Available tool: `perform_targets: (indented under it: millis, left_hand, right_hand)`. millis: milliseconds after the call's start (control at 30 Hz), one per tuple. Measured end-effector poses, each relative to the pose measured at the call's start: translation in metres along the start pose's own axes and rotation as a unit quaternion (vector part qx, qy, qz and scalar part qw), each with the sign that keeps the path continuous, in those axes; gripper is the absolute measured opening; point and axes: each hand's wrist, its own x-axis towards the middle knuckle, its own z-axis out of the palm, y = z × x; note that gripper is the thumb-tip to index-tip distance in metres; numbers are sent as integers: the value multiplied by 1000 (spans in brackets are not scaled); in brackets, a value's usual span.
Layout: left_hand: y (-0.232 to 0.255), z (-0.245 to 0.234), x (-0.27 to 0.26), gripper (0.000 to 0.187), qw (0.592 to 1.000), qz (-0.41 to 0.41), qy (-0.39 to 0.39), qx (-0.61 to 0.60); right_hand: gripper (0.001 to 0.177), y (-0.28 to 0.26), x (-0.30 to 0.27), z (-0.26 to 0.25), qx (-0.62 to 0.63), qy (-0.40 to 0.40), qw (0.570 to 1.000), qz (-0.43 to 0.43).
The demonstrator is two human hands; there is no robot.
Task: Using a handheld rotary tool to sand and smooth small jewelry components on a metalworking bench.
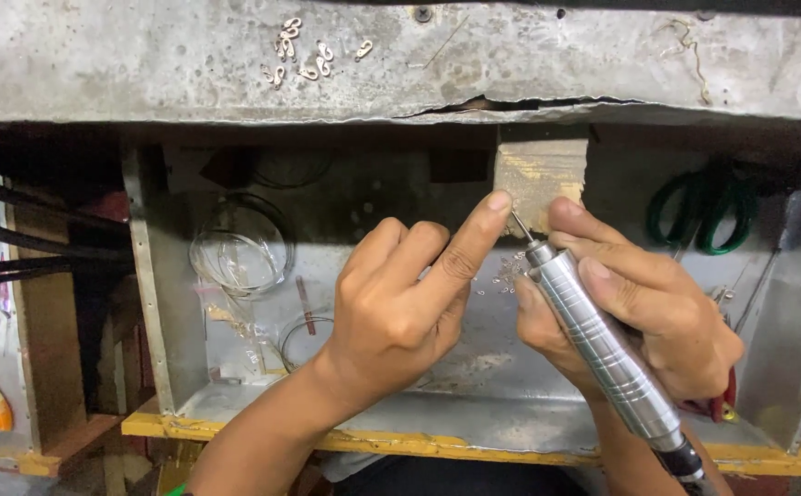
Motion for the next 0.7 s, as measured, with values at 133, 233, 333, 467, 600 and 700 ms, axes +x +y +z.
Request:
perform_targets:
  millis: [133, 233, 333, 467, 600, 700]
  left_hand:
    - [0, 0, 0, 38, 1000, 2, 1, 5]
    - [0, 1, -1, 38, 1000, 7, 5, 9]
    - [-1, 2, 0, 37, 1000, 13, 11, 19]
    - [-1, 1, 0, 39, 1000, 14, 7, 24]
    - [-1, 1, 0, 40, 1000, 15, 15, 22]
    - [-1, 2, 0, 38, 999, 15, 17, 28]
  right_hand:
    - [43, -5, 3, 1, -14, 8, 999, 28]
    - [47, -3, 3, 3, -15, 7, 1000, -3]
    - [41, -1, 3, -4, -22, 16, 999, 21]
    - [53, 0, 2, -5, 14, -47, 999, -4]
    - [59, 13, -3, -15, 17, -88, 996, -30]
    - [43, -9, 6, 3, -35, 12, 999, 22]
